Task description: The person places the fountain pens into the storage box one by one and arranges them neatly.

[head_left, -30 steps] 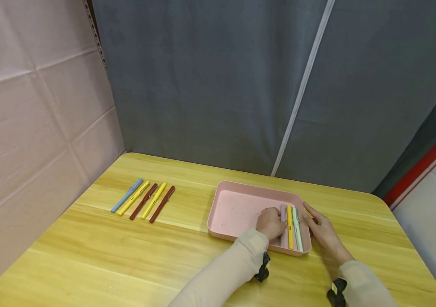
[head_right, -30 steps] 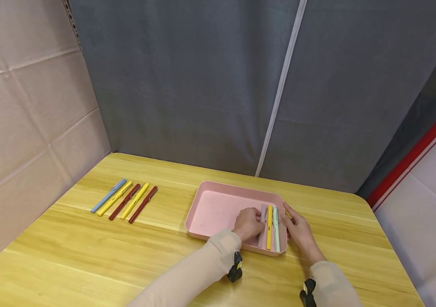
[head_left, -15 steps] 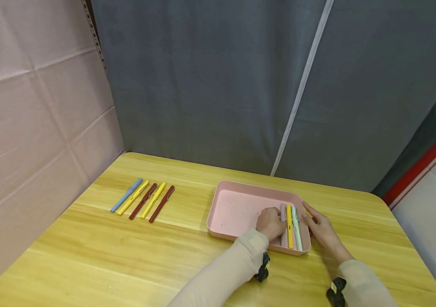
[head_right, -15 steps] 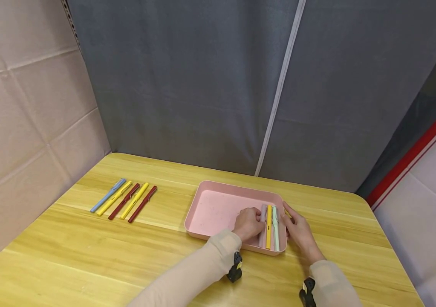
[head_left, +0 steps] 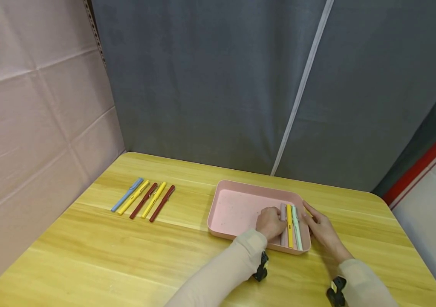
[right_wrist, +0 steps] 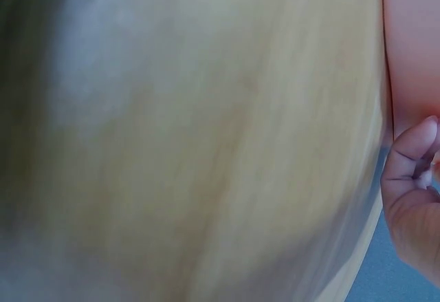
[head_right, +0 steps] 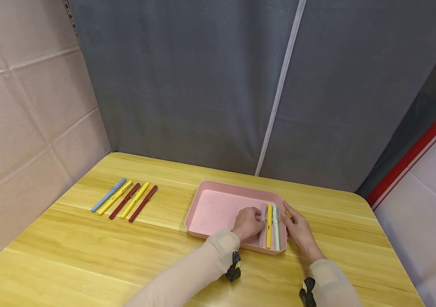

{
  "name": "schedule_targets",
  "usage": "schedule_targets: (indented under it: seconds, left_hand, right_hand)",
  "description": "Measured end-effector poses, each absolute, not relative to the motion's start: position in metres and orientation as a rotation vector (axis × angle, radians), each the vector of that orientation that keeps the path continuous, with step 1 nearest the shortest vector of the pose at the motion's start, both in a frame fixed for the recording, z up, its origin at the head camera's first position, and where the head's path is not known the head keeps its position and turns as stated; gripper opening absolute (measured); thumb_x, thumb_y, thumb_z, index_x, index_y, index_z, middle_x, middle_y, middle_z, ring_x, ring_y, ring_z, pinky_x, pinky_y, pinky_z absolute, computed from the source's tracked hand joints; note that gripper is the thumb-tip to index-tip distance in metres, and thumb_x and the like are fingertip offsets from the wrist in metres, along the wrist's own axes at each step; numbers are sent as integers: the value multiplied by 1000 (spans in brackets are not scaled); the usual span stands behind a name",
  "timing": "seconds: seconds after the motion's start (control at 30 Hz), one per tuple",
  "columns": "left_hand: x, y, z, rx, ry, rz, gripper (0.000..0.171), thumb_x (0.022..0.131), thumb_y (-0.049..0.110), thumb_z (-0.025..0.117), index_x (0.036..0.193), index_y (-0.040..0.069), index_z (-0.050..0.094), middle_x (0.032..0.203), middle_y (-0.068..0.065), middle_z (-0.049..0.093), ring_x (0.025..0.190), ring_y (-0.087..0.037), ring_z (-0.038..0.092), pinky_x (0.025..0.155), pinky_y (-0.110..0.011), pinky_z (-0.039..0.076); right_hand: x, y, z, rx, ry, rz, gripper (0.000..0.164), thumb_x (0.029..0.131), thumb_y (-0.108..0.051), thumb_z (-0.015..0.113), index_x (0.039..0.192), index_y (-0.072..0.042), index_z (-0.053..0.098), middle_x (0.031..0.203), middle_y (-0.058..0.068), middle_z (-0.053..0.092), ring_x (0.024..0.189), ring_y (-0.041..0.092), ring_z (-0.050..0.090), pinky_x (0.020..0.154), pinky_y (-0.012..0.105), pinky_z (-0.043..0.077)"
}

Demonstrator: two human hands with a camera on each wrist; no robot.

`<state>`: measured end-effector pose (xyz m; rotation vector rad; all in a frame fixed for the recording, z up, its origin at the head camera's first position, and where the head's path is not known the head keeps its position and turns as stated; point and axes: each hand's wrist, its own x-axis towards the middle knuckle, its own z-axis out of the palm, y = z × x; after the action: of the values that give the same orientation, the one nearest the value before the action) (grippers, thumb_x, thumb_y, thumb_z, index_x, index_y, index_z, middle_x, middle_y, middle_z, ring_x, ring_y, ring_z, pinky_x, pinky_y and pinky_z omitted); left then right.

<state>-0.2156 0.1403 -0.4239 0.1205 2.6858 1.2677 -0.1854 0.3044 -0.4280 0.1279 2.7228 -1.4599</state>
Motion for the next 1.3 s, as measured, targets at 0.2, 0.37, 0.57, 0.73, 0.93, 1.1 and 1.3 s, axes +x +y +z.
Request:
schedule_targets:
  seconds: [0.2,0.37,0.57,0.73,0.93,1.1,1.3]
  left_hand:
    - [-216,139,-424,128,2681,1281,25,80,18,73,101,6,67,76,1,53,71,-11,47,62,-23,42]
    - [-216,136,-422,134,2655,1301,25,80,17,73,101,6,67,73,1,51,70,-11,46,60,-22,40]
    - [-215,132,-419,176,2660,1305,29,80,18,73,106,4,67,70,1,48,68,-10,45,58,-21,37]
    - [-215,130,-415,182,2625,1347,34,82,18,72,113,4,65,71,2,48,69,-10,44,57,-20,35]
    - [-217,128,-415,149,2559,1422,38,81,18,73,115,6,63,81,2,53,73,-9,46,61,-20,42]
    - [-217,124,-414,156,2533,1463,38,80,17,74,115,6,63,87,1,57,72,-7,49,60,-20,45]
    - [-215,117,-407,172,2478,1546,37,81,13,73,115,7,62,89,0,58,67,-7,54,57,-19,48]
  right_hand:
    - [-185,305,-428,119,2711,-1472,56,102,-30,40,150,-11,19,72,2,40,55,7,41,50,21,40]
    - [-186,305,-429,108,2701,-1487,56,102,-30,39,151,-12,18,70,1,40,54,7,41,49,22,40]
    - [-185,305,-428,110,2708,-1478,56,102,-30,39,150,-11,19,71,2,41,55,7,41,50,21,40]
    - [-185,305,-427,121,2707,-1460,56,102,-30,39,151,-12,18,77,5,44,58,7,42,52,21,41]
    - [-185,305,-427,115,2704,-1469,56,102,-30,39,151,-12,18,76,3,43,58,6,42,52,21,41]
    - [-184,305,-428,112,2714,-1461,56,102,-30,38,150,-11,18,87,12,48,61,7,42,54,20,40]
    - [-184,304,-428,119,2717,-1451,57,102,-32,39,151,-11,17,97,17,49,64,7,43,55,20,40]
